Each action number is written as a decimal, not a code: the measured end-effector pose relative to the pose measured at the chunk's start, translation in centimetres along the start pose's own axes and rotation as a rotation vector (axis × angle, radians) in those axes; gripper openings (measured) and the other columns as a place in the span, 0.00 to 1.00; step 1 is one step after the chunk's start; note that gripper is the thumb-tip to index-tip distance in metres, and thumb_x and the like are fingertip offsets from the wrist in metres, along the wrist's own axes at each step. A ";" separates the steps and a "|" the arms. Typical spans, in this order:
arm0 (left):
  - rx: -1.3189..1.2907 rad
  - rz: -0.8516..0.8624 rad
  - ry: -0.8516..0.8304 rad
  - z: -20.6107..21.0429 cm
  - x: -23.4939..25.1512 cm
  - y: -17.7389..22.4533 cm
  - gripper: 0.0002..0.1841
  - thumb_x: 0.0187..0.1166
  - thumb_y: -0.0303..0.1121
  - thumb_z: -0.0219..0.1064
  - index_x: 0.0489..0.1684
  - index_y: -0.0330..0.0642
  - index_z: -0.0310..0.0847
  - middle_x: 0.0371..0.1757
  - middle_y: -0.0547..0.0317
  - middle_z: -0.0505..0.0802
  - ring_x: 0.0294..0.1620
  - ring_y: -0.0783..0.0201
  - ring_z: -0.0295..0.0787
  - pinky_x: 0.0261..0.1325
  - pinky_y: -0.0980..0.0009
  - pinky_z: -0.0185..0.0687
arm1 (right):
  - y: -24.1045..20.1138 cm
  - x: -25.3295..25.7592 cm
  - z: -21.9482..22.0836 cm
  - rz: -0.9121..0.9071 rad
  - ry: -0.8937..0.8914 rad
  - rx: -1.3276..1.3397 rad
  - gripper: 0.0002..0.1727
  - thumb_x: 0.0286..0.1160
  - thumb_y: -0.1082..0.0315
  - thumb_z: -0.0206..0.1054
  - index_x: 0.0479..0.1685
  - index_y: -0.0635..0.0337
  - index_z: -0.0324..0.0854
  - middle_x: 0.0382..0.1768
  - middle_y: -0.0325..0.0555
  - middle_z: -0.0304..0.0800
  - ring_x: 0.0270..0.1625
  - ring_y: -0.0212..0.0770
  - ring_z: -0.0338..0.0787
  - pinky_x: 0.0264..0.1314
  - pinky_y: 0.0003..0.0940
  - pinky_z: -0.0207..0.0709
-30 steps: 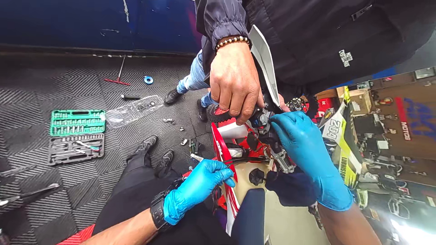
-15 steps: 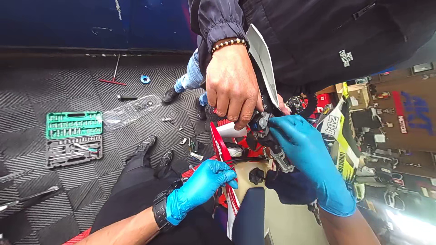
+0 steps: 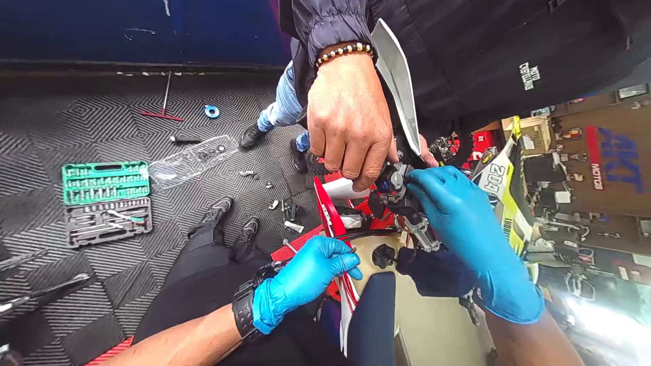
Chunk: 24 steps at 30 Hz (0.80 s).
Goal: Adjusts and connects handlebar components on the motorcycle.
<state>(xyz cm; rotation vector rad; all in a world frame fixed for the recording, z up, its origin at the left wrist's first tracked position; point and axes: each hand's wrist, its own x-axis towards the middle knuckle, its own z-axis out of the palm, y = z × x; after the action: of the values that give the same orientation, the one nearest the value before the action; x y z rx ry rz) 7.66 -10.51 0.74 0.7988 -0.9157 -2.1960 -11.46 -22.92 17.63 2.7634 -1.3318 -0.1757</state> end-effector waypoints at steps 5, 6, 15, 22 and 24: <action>0.004 0.010 -0.021 0.2 -0.1 0.0 0.13 0.87 0.37 0.65 0.38 0.39 0.93 0.37 0.63 0.99 0.39 0.74 0.95 0.47 0.75 0.88 | -0.1 0.4 0.6 0.030 -0.048 -0.060 0.18 0.91 0.60 0.54 0.43 0.61 0.86 0.37 0.53 0.89 0.47 0.56 0.89 0.50 0.50 0.79; -0.005 0.016 -0.027 0.3 -0.1 0.1 0.13 0.87 0.37 0.65 0.39 0.39 0.93 0.37 0.63 0.99 0.40 0.72 0.95 0.49 0.74 0.89 | -0.1 0.5 0.6 0.044 -0.050 -0.071 0.19 0.91 0.59 0.52 0.41 0.61 0.85 0.35 0.54 0.89 0.46 0.57 0.89 0.49 0.51 0.78; -0.660 0.138 0.020 2.1 0.6 1.4 0.17 0.92 0.28 0.52 0.53 0.30 0.89 0.48 0.48 0.97 0.49 0.60 0.96 0.59 0.65 0.91 | -8.8 -8.1 3.9 0.232 0.366 0.295 0.10 0.76 0.56 0.73 0.52 0.42 0.87 0.61 0.37 0.86 0.72 0.36 0.80 0.78 0.37 0.70; -0.747 0.154 0.042 5.1 2.2 2.4 0.15 0.91 0.29 0.56 0.46 0.31 0.90 0.41 0.51 0.95 0.42 0.66 0.93 0.52 0.69 0.90 | -11.0 -9.3 7.9 0.333 0.576 0.235 0.09 0.75 0.64 0.71 0.51 0.47 0.91 0.62 0.37 0.90 0.75 0.41 0.79 0.83 0.41 0.67; -0.703 0.137 0.024 5.9 2.6 3.2 0.16 0.92 0.32 0.55 0.43 0.33 0.90 0.36 0.54 0.94 0.38 0.67 0.92 0.48 0.70 0.90 | -10.2 -9.5 6.8 0.335 0.585 0.258 0.08 0.75 0.65 0.72 0.48 0.48 0.92 0.58 0.36 0.92 0.73 0.40 0.81 0.82 0.40 0.68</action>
<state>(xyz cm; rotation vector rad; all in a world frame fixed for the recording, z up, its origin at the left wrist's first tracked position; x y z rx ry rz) 2.74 -11.93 5.83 0.4020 -0.1363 -2.1554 -10.35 -9.24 10.42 2.4049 -1.6719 0.8032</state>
